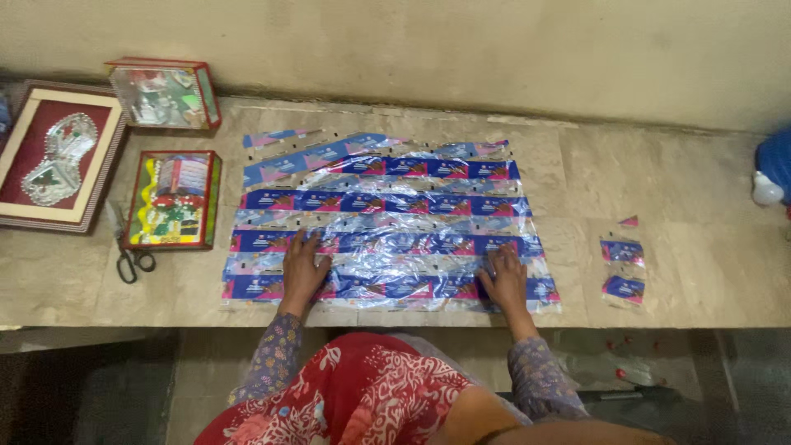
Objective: The person lays out a sheet of patterned wrapping paper on a table, places a rectangular box on it, and folds the paper around the box. They then pick up a roll of tape and prepare to secure the wrapped package.
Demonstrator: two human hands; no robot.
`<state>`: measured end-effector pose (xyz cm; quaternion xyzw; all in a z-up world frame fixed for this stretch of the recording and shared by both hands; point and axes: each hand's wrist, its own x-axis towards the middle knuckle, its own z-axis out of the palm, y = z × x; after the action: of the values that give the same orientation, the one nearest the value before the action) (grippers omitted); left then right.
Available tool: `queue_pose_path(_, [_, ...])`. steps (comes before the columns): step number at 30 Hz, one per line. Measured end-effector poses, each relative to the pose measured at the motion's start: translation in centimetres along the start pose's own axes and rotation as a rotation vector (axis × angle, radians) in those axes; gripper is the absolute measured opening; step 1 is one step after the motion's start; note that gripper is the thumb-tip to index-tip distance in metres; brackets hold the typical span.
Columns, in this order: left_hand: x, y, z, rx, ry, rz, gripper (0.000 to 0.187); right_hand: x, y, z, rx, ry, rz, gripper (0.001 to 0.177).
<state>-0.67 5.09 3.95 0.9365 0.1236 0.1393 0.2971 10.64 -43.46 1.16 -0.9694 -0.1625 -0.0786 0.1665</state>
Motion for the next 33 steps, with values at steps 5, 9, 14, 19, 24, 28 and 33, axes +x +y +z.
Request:
queue_pose_path(5, [0.9, -4.4, -3.7, -0.063, 0.168, -0.065, 0.063, 0.8, -4.0, 2.2, 0.103, 0.024, -0.047, 0.06])
queue_pose_path(9, [1.8, -8.8, -6.8, -0.055, 0.267, -0.094, 0.067, 3.4, -9.7, 3.9, 0.16, 0.044, -0.156, 0.058])
queue_pose_path(14, [2.5, -13.7, -10.7, -0.032, 0.3, -0.193, 0.066, 7.3, -19.9, 6.2, 0.349, -0.008, -0.257, 0.054])
queue_pose_path(19, [3.0, -18.2, -14.6, -0.03, 0.362, -0.197, 0.067, 9.7, -29.6, 8.7, 0.52, -0.106, -0.357, 0.059])
queue_pose_path(24, [3.8, -22.9, -17.2, 0.057, 0.387, -0.288, 0.067, 10.6, -37.4, 11.3, 0.743, -0.28, -0.353, 0.057])
queue_pose_path(28, [5.0, -26.2, -18.2, 0.107, 0.391, -0.345, 0.07, 10.9, -42.1, 13.6, 0.77, -0.377, -0.373, 0.058])
queue_pose_path(33, [6.5, -29.3, -18.9, 0.129, 0.292, -0.431, 0.065, 11.4, -47.1, 18.0, 0.869, -0.507, -0.401, 0.062])
